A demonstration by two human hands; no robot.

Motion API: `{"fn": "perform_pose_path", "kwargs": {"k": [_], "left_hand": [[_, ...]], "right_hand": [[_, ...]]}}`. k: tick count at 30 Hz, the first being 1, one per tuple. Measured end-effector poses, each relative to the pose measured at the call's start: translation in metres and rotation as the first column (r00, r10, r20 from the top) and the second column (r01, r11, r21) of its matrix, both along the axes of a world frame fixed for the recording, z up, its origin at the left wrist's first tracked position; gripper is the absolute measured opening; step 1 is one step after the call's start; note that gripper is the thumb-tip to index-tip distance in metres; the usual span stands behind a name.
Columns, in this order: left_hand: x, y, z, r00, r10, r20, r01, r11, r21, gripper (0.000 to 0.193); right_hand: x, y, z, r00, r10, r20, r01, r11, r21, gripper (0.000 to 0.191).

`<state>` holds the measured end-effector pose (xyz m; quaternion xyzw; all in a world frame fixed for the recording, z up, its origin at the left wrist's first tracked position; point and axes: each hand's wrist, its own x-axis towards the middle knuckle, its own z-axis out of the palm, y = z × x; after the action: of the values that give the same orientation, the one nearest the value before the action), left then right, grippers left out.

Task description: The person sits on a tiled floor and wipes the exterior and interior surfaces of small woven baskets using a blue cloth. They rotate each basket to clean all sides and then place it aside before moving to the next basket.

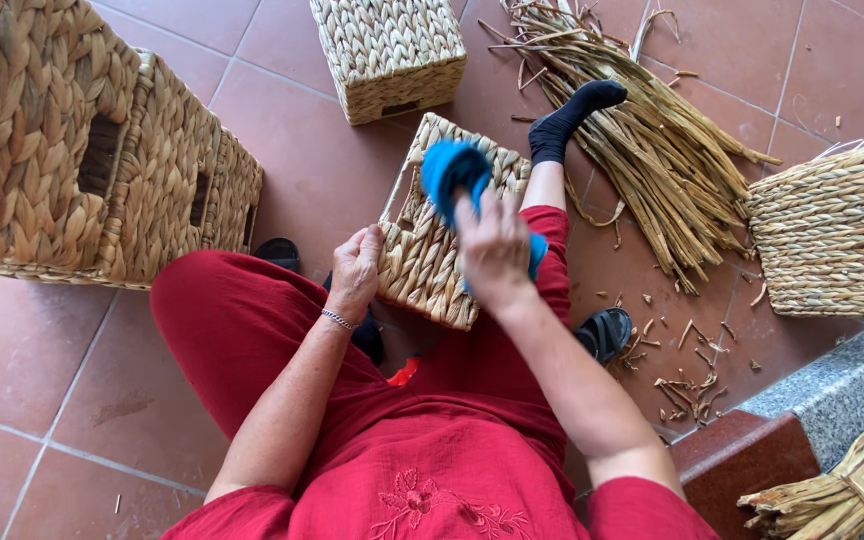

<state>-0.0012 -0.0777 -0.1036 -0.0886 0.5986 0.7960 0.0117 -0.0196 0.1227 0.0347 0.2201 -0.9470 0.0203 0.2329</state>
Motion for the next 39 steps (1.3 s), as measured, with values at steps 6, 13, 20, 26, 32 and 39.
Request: {"fn": "perform_pose_path", "kwargs": {"k": [6, 13, 20, 26, 32, 39], "left_hand": [[0.001, -0.006, 0.002, 0.994, -0.057, 0.092, 0.048, 0.994, 0.094, 0.034], [0.012, -0.013, 0.0, 0.998, -0.064, -0.001, 0.063, 0.982, -0.179, 0.033], [0.047, -0.065, 0.017, 0.961, -0.212, 0.176, 0.231, 0.968, -0.095, 0.035], [0.015, -0.059, 0.093, 0.946, -0.309, 0.092, 0.303, 0.754, -0.583, 0.04], [-0.024, -0.009, 0.128, 0.921, -0.24, 0.306, 0.367, 0.796, -0.481, 0.051], [0.0, -0.017, 0.118, 0.97, -0.24, 0.025, 0.236, 0.918, -0.319, 0.037]], "right_hand": [[0.099, -0.01, 0.014, 0.936, 0.351, 0.037, -0.346, 0.933, -0.099, 0.044], [-0.002, 0.041, -0.008, 0.998, -0.015, 0.06, 0.021, 0.996, -0.087, 0.04], [-0.041, 0.101, -0.019, 0.885, 0.177, 0.43, 0.261, 0.576, -0.774, 0.035], [0.006, 0.073, -0.028, 0.793, 0.354, 0.496, 0.302, 0.478, -0.824, 0.033], [0.046, 0.042, -0.002, 0.86, 0.399, 0.319, -0.005, 0.63, -0.777, 0.04], [0.065, 0.035, 0.031, 0.92, 0.345, 0.188, -0.109, 0.683, -0.722, 0.044]]}}
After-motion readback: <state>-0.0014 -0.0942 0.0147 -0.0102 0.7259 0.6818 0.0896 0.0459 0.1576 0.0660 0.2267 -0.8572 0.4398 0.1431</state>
